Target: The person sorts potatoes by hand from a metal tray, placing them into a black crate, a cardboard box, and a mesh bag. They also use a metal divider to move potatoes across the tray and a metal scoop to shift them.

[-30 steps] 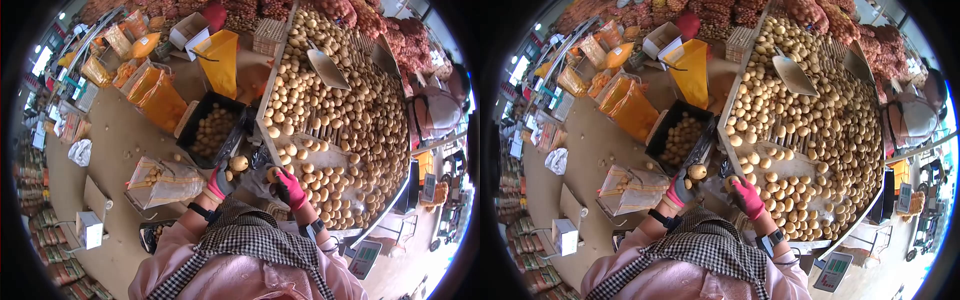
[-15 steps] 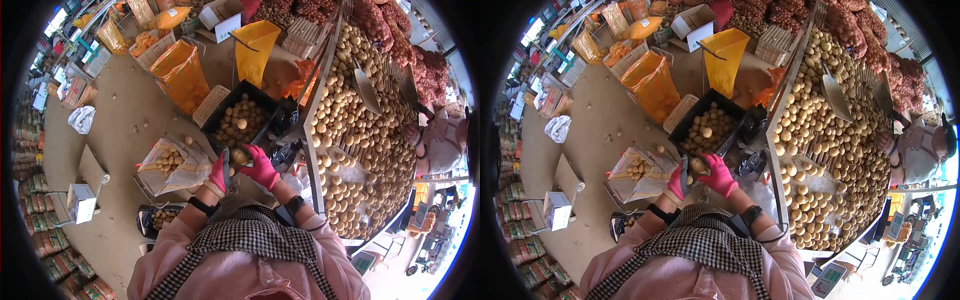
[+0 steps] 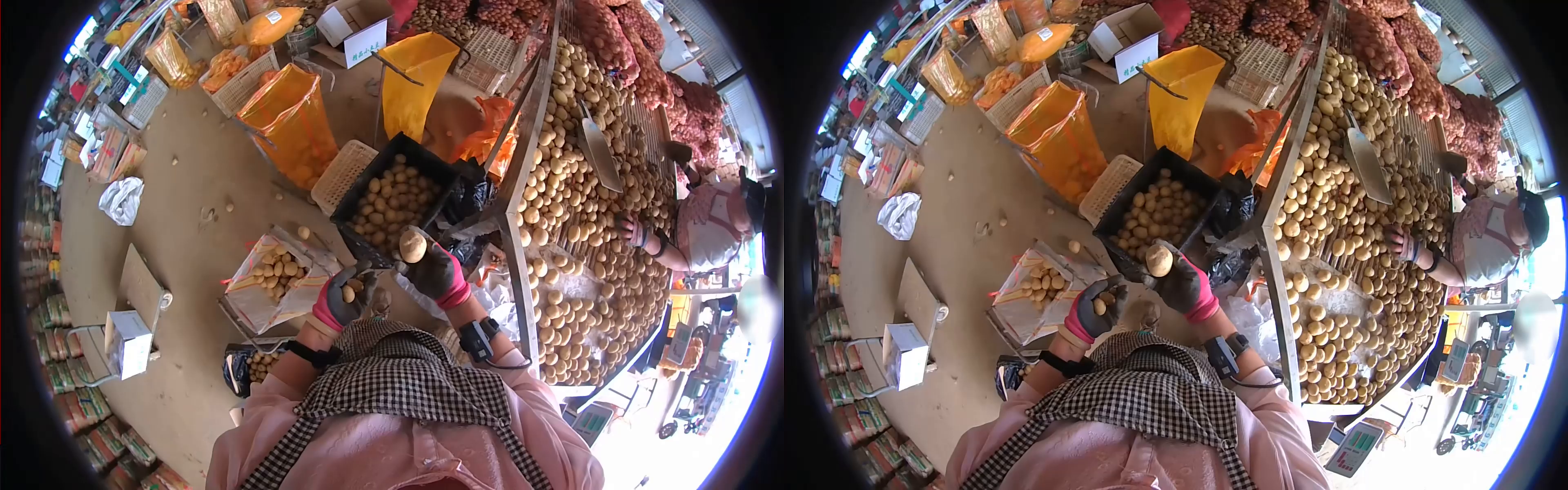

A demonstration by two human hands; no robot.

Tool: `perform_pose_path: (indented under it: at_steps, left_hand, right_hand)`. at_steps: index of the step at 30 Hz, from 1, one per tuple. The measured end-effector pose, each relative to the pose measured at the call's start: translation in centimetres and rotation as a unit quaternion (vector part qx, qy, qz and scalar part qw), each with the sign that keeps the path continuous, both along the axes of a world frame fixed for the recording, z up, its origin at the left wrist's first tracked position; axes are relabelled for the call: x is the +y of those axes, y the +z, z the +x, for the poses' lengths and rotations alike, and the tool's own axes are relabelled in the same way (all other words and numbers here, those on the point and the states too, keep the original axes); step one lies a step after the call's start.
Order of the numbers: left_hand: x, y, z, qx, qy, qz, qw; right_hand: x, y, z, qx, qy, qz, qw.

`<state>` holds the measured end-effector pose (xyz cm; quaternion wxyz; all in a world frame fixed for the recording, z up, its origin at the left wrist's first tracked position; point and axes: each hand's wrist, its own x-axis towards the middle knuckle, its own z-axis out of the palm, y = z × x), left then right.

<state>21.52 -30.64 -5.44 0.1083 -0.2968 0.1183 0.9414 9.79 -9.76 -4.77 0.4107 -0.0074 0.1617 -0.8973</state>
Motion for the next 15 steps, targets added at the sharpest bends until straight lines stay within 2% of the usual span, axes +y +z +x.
perform_pose_path:
  at_steps: [2, 3, 4, 5, 6, 7, 8, 11, 12, 13, 14, 15]
  left_hand:
    - [-0.1, -0.6, 0.6, 0.103, -0.05, -0.128, 0.985]
    - [-0.2, -1.1, 0.8, 0.102, -0.046, -0.128, 0.985]
    - [-0.2, -1.5, 1.1, 0.212, -0.068, -0.31, 0.924]
    - [-0.2, -2.0, 1.3, 0.31, -0.087, -0.478, 0.817]
    - [-0.5, -2.5, 1.4, 0.305, -0.084, -0.48, 0.818]
    - [-0.8, -2.4, 1.1, 0.209, -0.082, -0.268, 0.937]
    - [-1.0, -2.3, 0.8, 0.1, -0.072, -0.036, 0.992]
    - [-0.4, -0.5, 0.3, 0.028, -0.069, -0.11, 0.991]
    - [-0.4, 0.5, 0.0, 0.03, -0.107, -0.138, 0.984]
    - [-0.2, 0.4, 0.0, 0.021, -0.092, -0.143, 0.985]
    - [0.2, 0.1, -0.3, 0.067, -0.092, -0.188, 0.975]
    - [0.4, -0.1, -0.6, 0.114, -0.095, -0.233, 0.961]
  right_hand:
    - [-0.6, 0.9, -0.2, -0.014, 0.013, -0.021, 1.0]
    - [-0.8, 1.4, -0.3, -0.01, 0.031, -0.032, 0.999]
    - [-1.1, 1.9, -0.3, -0.007, 0.051, -0.043, 0.998]
    - [-1.4, 1.4, -0.5, -0.009, 0.055, -0.043, 0.998]
    - [-1.8, 0.9, -0.7, -0.012, 0.047, -0.015, 0.999]
    - [-2.4, 0.6, -0.7, -0.015, 0.04, 0.012, 0.999]
    - [-2.9, 0.8, -0.4, -0.025, 0.017, 0.049, 0.998]
    - [-2.8, -1.7, -0.4, 0.023, -0.011, 0.06, 0.998]
    - [-3.6, -0.5, -0.1, 0.085, -0.078, 0.186, 0.976]
    - [-4.9, 1.8, 0.4, 0.112, -0.132, 0.267, 0.948]
    - [-5.0, 1.4, 0.5, 0.275, -0.109, 0.355, 0.887]
    - [-4.7, 1.0, 0.5, 0.431, -0.087, 0.427, 0.79]
